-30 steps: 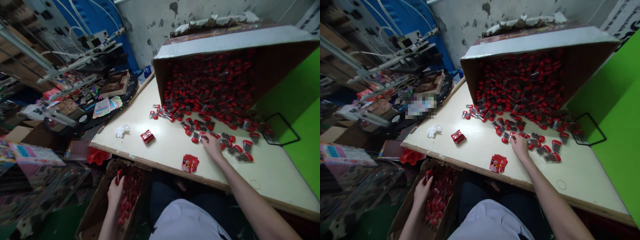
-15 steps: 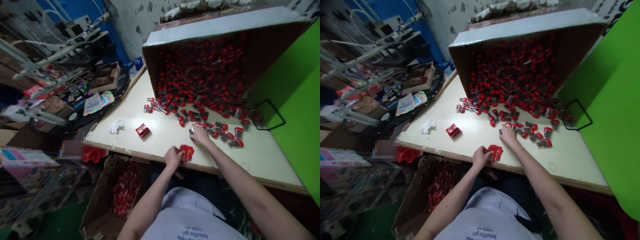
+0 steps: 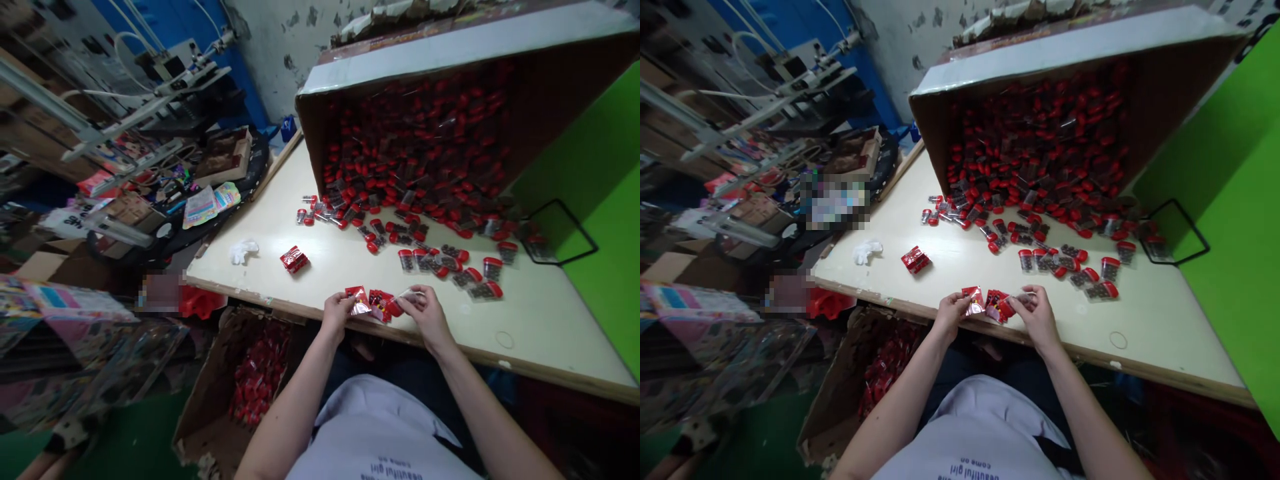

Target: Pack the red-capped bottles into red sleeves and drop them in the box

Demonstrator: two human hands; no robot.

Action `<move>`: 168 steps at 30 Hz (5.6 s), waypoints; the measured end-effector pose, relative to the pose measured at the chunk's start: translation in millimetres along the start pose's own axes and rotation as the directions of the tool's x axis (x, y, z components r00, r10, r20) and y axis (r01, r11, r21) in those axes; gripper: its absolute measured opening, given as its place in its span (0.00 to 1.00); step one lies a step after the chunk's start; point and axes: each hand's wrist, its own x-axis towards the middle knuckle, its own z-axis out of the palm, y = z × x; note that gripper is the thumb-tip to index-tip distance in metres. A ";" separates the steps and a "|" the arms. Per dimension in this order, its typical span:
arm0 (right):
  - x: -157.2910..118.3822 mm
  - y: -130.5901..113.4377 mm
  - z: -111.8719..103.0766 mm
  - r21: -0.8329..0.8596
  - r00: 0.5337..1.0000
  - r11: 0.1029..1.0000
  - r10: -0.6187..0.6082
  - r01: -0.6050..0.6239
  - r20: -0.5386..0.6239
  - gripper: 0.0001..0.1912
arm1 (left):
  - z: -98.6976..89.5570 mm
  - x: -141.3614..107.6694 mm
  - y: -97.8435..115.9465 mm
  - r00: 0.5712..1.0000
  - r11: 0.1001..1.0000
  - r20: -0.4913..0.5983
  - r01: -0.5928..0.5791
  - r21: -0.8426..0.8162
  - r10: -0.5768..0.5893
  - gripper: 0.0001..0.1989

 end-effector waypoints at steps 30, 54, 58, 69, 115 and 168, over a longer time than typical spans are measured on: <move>-43.3 -34.1 58.3 0.159 0.985 0.978 0.114 -0.135 0.132 0.14 | 6.7 -21.2 37.0 0.983 0.818 0.081 0.182 -0.546 -0.164 0.14; -40.6 -22.9 64.1 0.371 0.970 0.899 0.240 -0.231 0.022 0.15 | 8.7 -37.3 27.0 1.000 0.911 -0.016 0.009 -0.411 -0.017 0.18; -43.8 -21.8 66.2 0.400 0.970 0.887 0.240 -0.231 0.027 0.14 | 8.1 -41.3 28.3 0.999 0.922 -0.038 -0.050 -0.385 0.038 0.17; -47.2 -27.0 70.1 0.421 0.966 0.874 0.257 -0.244 0.025 0.15 | 8.9 -46.7 27.4 0.994 0.922 -0.065 -0.103 -0.373 0.085 0.17; -59.6 -30.9 77.6 0.305 0.993 0.945 0.108 -0.114 0.036 0.13 | 7.8 -56.4 26.8 0.976 0.914 0.212 0.136 -0.382 -0.057 0.17; -58.5 -30.1 95.5 0.334 0.988 0.932 0.111 -0.142 0.110 0.13 | -0.6 -58.0 44.5 0.981 0.928 0.195 0.052 -0.368 0.022 0.16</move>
